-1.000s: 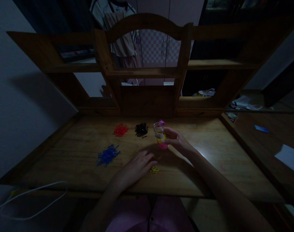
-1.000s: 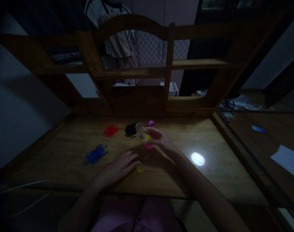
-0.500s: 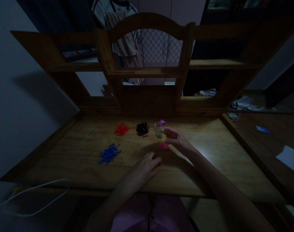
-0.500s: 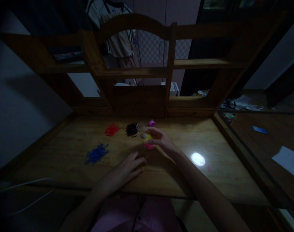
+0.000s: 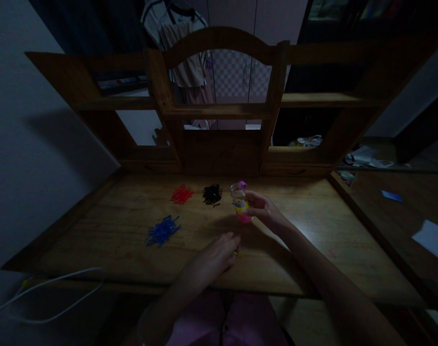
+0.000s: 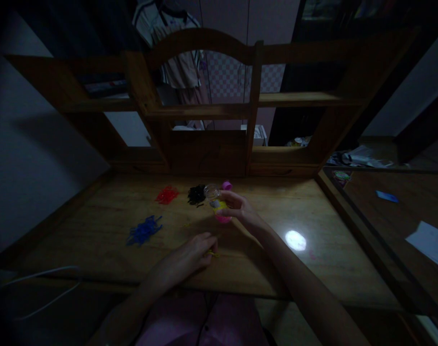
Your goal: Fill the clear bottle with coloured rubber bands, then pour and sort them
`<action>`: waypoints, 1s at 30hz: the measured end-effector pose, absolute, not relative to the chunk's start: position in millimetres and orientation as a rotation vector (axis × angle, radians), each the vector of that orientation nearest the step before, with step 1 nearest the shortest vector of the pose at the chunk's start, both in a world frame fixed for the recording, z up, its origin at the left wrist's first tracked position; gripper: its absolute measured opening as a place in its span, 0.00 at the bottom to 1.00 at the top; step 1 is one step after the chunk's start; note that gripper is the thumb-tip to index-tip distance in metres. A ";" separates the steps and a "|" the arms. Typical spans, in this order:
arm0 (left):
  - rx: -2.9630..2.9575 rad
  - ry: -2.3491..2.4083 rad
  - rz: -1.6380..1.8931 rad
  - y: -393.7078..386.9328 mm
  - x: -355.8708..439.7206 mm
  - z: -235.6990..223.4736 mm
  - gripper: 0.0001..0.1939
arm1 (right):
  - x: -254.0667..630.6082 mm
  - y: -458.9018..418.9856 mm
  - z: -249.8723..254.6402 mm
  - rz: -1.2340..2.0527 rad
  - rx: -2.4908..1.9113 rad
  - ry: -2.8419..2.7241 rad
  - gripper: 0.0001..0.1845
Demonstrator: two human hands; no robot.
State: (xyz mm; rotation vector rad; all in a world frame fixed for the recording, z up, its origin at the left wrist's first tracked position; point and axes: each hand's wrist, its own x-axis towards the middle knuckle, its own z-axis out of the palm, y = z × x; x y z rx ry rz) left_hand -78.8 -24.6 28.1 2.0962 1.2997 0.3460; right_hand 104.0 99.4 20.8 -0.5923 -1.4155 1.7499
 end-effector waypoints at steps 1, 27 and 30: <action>2.095 1.311 0.372 -22.9 -80.5 25.9 0.10 | 104.0 99.5 21.1 1.743 -0.595 -1.413 0.28; 1.858 1.503 0.892 21.5 -138.3 55.6 0.06 | 97.5 79.6 27.6 1.073 -0.618 -2.094 0.23; 1.875 1.519 0.916 22.4 -135.4 58.2 0.06 | 97.8 77.8 27.6 1.104 -0.648 -2.093 0.23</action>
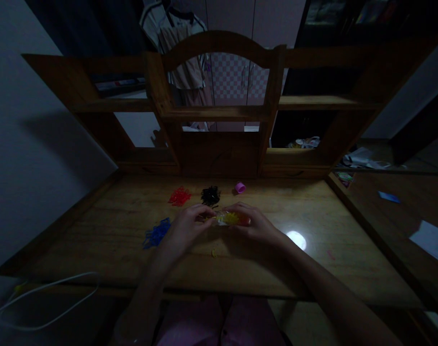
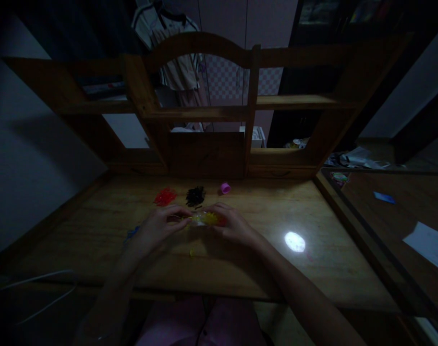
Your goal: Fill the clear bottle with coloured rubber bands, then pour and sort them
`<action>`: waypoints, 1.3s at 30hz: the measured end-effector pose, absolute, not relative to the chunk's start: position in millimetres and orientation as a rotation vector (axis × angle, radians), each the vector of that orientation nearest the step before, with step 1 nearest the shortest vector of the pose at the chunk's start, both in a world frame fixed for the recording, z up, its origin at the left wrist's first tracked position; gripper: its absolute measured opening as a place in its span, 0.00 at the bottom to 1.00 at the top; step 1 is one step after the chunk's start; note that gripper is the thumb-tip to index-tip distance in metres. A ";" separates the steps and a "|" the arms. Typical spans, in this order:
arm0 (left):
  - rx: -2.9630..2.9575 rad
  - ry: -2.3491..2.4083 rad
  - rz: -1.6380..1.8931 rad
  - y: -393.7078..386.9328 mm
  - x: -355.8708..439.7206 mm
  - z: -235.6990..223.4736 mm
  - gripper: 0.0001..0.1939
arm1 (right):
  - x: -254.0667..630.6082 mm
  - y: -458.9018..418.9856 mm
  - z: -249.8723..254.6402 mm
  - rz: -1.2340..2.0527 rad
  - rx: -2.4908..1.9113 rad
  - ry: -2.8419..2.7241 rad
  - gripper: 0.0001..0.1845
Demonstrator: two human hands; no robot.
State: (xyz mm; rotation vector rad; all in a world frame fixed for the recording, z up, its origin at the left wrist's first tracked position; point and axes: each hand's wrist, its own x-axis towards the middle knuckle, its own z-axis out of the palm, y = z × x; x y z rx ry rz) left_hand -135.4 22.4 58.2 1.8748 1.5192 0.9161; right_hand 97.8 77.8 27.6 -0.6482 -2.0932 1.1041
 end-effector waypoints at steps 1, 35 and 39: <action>1.850 1.526 0.938 22.5 -134.0 58.7 0.06 | 97.8 77.5 27.7 1.113 -0.657 -2.094 0.23; 2.089 1.749 0.555 3.8 -152.5 11.2 0.06 | 102.0 91.1 24.0 1.463 -0.693 -1.731 0.27; 2.065 1.500 0.418 -7.4 -140.8 35.8 0.05 | 102.2 92.1 22.6 1.470 -0.696 -1.716 0.27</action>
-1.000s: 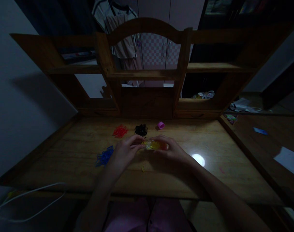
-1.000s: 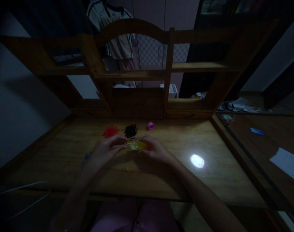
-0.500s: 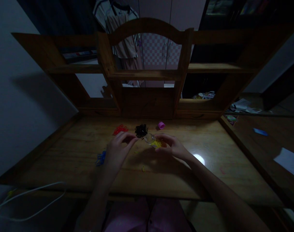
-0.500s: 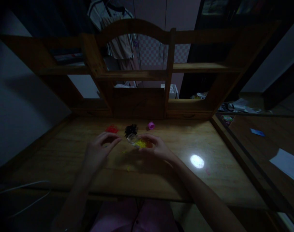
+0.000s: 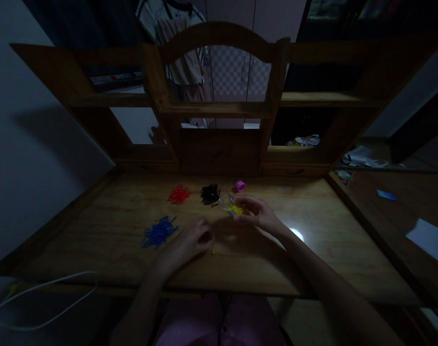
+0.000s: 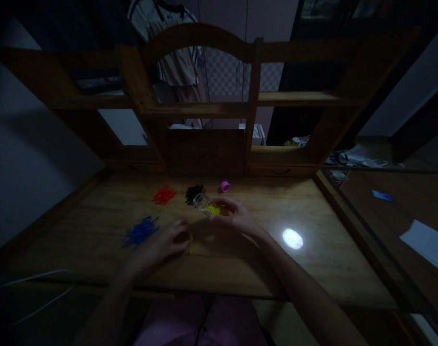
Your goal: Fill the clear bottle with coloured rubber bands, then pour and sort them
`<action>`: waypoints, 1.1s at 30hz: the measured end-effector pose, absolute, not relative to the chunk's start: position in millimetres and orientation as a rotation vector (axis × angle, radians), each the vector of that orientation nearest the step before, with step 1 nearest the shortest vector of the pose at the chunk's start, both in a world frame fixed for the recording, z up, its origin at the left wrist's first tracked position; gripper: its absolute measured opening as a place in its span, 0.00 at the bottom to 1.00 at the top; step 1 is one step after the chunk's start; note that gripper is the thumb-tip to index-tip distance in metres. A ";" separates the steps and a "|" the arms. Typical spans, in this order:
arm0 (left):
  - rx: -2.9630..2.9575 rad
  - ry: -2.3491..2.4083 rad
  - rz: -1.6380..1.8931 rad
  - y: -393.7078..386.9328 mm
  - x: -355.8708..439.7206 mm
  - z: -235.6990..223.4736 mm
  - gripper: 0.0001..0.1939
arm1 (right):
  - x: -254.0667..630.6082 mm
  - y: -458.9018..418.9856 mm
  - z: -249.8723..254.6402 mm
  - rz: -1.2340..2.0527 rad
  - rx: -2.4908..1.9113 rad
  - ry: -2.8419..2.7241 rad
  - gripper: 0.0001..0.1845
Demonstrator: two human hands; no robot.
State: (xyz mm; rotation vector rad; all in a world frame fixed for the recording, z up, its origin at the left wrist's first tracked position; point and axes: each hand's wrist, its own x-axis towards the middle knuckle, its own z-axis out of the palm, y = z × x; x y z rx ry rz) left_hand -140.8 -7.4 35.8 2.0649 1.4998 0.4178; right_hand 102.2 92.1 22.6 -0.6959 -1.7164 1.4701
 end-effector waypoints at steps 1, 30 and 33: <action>2.049 1.452 0.370 -10.8 -138.8 39.8 0.05 | 102.3 92.5 22.0 1.471 -0.699 -1.715 0.27; 1.902 1.552 1.313 6.1 -131.3 63.9 0.07 | 97.3 83.3 26.6 1.275 -0.742 -1.968 0.26; 1.956 1.618 1.265 9.8 -123.6 62.8 0.07 | 96.9 82.4 29.4 1.294 -0.726 -1.986 0.26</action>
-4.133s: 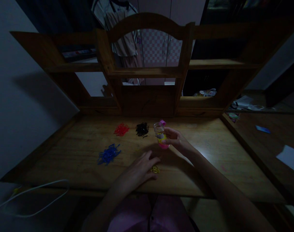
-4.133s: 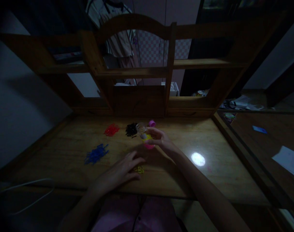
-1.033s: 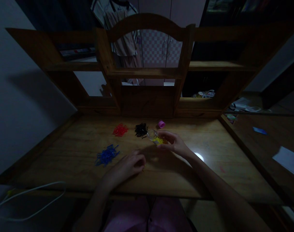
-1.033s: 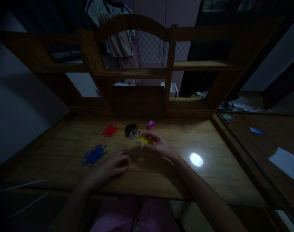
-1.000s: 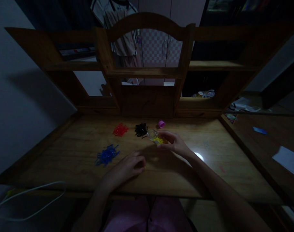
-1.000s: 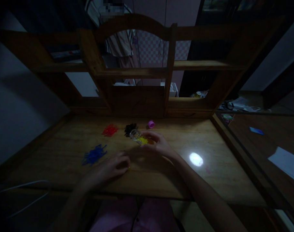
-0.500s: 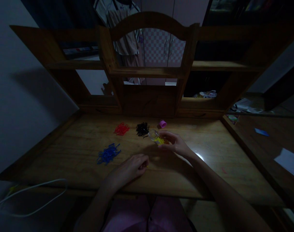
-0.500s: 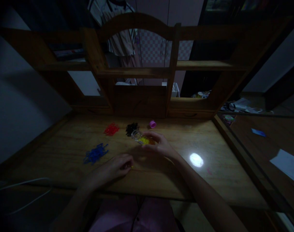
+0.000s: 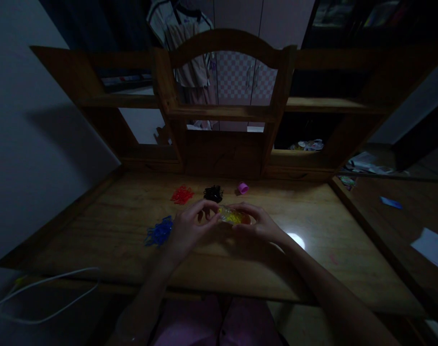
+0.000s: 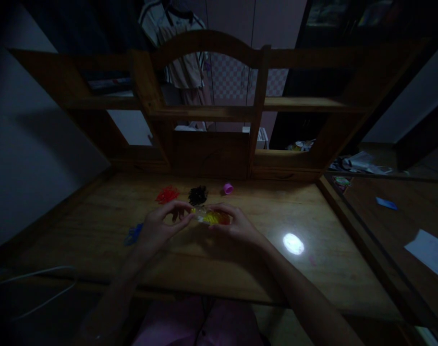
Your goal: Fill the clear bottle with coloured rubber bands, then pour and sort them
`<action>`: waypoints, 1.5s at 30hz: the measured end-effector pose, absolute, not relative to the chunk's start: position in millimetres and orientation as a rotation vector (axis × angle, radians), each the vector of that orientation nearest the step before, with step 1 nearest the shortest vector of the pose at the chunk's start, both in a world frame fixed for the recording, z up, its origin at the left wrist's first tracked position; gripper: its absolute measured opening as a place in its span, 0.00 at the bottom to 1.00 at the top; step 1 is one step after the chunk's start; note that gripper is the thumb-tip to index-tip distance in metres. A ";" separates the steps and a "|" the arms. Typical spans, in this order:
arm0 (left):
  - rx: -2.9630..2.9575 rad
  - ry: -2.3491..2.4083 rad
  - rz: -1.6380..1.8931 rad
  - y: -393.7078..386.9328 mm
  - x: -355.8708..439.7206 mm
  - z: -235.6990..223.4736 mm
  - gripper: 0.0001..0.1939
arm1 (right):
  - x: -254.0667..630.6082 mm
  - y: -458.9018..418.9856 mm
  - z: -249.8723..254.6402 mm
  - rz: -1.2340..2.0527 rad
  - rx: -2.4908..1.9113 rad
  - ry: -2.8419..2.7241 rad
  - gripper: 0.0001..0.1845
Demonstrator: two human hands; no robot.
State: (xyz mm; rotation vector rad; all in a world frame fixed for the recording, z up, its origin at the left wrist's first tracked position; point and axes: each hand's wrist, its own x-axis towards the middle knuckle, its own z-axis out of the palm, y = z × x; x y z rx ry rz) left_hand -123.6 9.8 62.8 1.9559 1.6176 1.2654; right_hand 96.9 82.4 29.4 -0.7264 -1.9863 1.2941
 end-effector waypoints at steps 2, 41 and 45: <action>1.953 1.644 1.245 11.2 -120.8 61.8 0.08 | 96.9 82.0 30.7 1.291 -0.713 -1.995 0.25; 1.771 2.248 1.263 -37.5 -233.3 4.5 0.12 | 94.9 83.5 28.5 1.484 -0.732 -1.785 0.30; 1.762 2.303 1.056 -46.6 -273.0 -20.6 0.20 | 94.2 84.2 23.4 1.530 -0.737 -1.760 0.31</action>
